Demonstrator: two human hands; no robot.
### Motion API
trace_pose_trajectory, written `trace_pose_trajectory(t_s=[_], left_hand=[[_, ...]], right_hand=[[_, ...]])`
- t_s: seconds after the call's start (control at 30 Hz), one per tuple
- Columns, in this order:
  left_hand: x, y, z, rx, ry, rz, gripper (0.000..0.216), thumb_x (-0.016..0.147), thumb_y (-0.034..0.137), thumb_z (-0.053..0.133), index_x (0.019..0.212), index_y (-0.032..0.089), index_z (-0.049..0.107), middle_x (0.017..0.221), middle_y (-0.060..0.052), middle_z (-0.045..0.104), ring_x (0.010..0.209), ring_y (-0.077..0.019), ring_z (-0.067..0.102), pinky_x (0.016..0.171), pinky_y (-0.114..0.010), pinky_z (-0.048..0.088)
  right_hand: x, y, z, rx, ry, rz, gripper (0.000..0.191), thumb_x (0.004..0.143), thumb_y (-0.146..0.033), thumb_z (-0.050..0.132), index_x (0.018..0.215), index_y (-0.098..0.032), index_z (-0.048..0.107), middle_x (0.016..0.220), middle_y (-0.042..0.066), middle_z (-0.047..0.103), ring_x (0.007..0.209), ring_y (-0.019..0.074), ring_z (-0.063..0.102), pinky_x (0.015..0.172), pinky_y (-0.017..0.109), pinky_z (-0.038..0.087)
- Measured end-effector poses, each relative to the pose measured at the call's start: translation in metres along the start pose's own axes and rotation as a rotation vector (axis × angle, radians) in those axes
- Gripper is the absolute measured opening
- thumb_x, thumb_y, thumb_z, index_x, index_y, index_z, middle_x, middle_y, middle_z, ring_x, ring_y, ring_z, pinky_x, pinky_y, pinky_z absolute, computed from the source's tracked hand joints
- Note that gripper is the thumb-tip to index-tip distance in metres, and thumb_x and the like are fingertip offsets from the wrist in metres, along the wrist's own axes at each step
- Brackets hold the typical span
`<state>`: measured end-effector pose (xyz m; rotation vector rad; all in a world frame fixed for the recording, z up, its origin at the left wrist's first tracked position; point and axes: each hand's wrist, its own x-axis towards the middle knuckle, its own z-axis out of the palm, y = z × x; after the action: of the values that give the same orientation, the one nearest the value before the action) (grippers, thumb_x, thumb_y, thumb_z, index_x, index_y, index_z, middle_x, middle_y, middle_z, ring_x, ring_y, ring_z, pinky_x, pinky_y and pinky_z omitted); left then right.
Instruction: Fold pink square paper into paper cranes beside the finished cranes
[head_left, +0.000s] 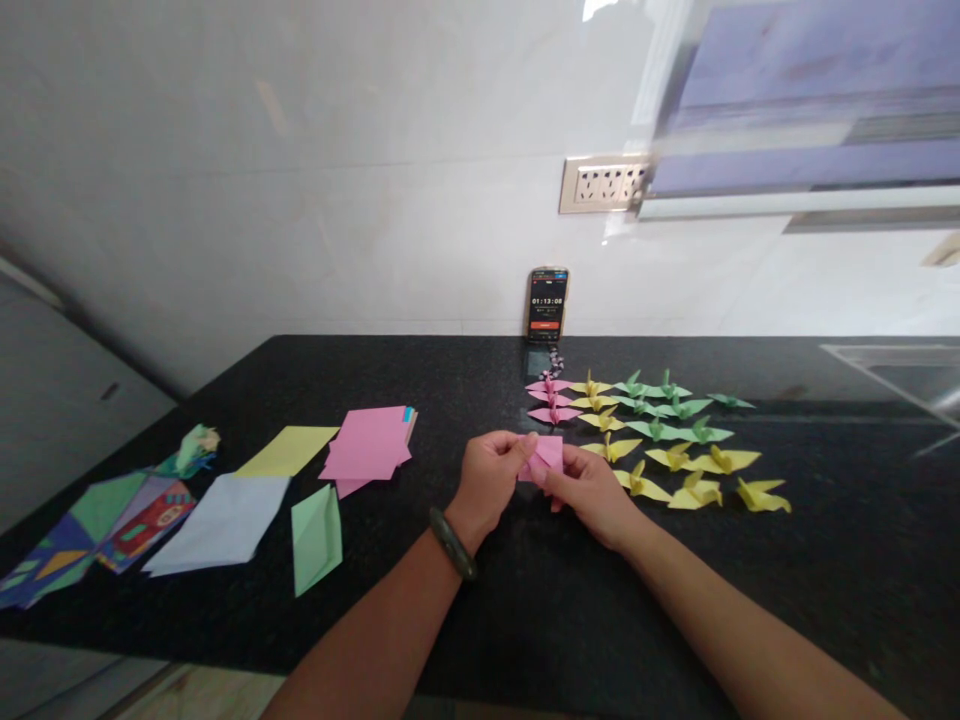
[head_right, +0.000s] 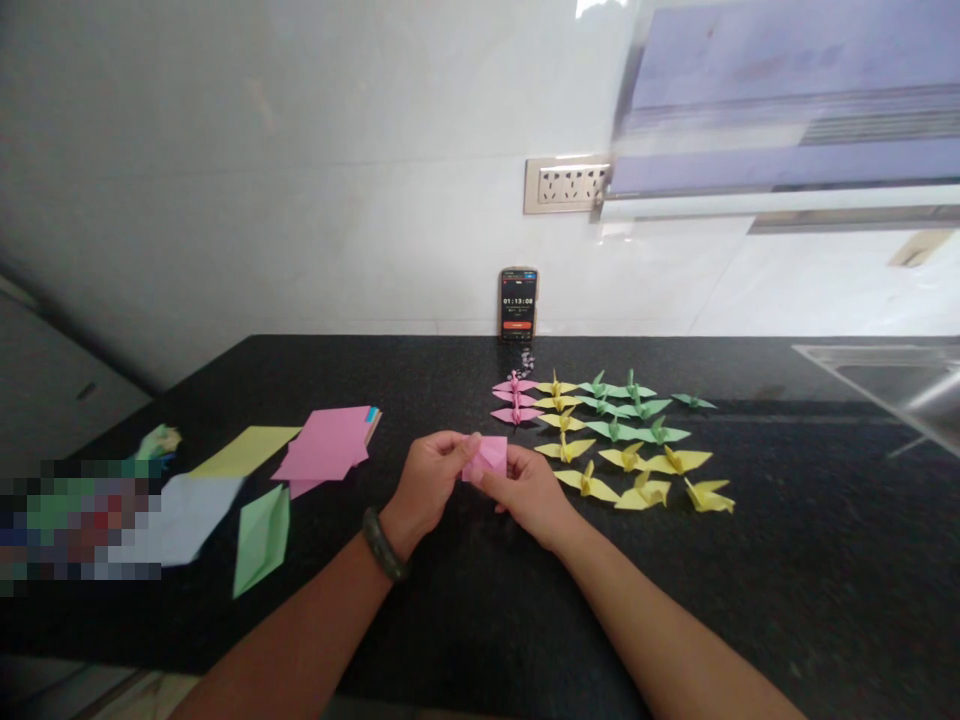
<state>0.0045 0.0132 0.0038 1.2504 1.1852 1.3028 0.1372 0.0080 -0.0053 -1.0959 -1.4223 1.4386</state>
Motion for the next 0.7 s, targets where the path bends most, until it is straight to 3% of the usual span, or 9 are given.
trace_pose_trajectory(t_s=[0.33, 0.53, 0.7], left_hand=[[-0.0028, -0.0009, 0.0035, 0.062, 0.016, 0.021, 0.032, 0.068, 0.041, 0.06, 0.053, 0.013, 0.059, 0.048, 0.001, 0.052, 0.046, -0.0086, 0.042, 0.046, -0.021, 0.032], [-0.0024, -0.0033, 0.0048, 0.018, 0.025, 0.001, 0.032, 0.067, 0.042, 0.061, 0.055, 0.013, 0.058, 0.049, 0.001, 0.052, 0.046, -0.0084, 0.042, 0.044, -0.02, 0.032], [-0.0009, -0.005, 0.0054, -0.127, 0.019, -0.101, 0.038, 0.069, 0.047, 0.057, 0.053, 0.013, 0.054, 0.048, 0.001, 0.049, 0.044, -0.0078, 0.041, 0.044, -0.021, 0.031]], right_hand=[[0.0021, 0.0046, 0.0015, -0.038, 0.082, 0.002, 0.026, 0.066, -0.039, 0.064, 0.066, -0.013, 0.058, 0.053, -0.003, 0.051, 0.043, 0.0062, 0.041, 0.04, 0.019, 0.037], [0.0011, 0.0021, -0.0002, -0.06, 0.044, -0.026, 0.024, 0.067, -0.037, 0.063, 0.065, -0.014, 0.058, 0.053, -0.002, 0.052, 0.043, 0.006, 0.042, 0.041, 0.019, 0.036], [0.002, 0.0017, 0.0003, 0.0, 0.009, -0.024, 0.023, 0.069, -0.036, 0.062, 0.064, -0.014, 0.057, 0.056, -0.002, 0.052, 0.045, 0.0061, 0.044, 0.043, 0.019, 0.039]])
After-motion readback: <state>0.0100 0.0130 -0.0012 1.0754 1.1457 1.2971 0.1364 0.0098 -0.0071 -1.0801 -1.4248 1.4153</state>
